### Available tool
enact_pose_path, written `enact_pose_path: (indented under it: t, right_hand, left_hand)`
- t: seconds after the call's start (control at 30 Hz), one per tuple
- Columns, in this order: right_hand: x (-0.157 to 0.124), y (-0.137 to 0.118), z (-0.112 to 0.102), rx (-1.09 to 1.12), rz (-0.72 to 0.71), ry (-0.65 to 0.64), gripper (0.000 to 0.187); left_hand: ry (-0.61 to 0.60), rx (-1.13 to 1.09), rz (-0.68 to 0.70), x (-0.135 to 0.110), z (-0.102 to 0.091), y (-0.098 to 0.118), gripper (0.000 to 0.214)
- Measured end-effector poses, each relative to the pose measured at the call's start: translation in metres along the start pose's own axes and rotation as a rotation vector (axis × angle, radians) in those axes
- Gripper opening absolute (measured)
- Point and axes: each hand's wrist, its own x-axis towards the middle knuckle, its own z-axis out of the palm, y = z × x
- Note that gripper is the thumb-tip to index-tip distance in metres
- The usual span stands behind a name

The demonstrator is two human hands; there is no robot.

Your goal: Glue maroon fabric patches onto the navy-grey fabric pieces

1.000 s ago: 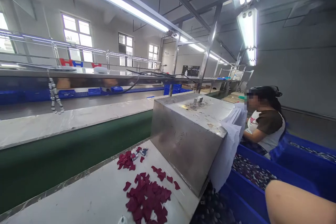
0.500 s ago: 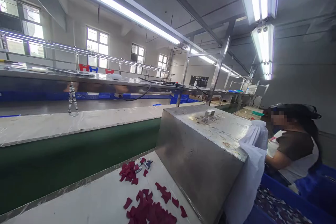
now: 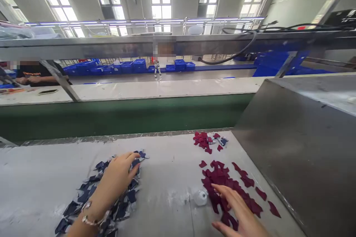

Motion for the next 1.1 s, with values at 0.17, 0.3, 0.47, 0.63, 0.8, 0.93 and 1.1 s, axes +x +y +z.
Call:
enact_pose_path:
  t: [0.17, 0.3, 0.47, 0.63, 0.8, 0.93, 1.1]
  right_hand:
    - [0.036, 0.027, 0.062, 0.098, 0.054, -0.151, 0.049]
    - [0.041, 0.019, 0.071, 0.227, 0.064, -0.199, 0.041]
    - [0.049, -0.003, 0.050, 0.568, 0.191, -0.255, 0.055]
    - [0.052, -0.015, 0.023, 0.647, 0.209, -0.107, 0.049]
    - [0.053, -0.031, 0.000, 0.692, 0.248, -0.109, 0.058]
    - [0.053, -0.037, -0.008, 0.603, 0.255, -0.061, 0.048]
    - [0.050, -0.028, -0.004, 0.619, 0.279, -0.090, 0.050]
  left_hand:
    - [-0.273, 0.226, 0.064, 0.052, 0.047, -0.015, 0.045]
    - [-0.353, 0.215, 0.065, 0.085, 0.062, -0.012, 0.033]
    - [-0.400, 0.027, 0.079, 0.083, 0.040, -0.004, 0.019]
    - [-0.502, -1.200, -0.117, 0.016, 0.039, 0.033, 0.029]
    - [-0.493, -1.860, -0.357, -0.025, 0.075, 0.067, 0.028]
    - [-0.435, -1.827, -0.386, -0.026, 0.097, 0.066, 0.048]
    - [-0.403, -1.670, -0.270, -0.030, 0.116, 0.076, 0.057]
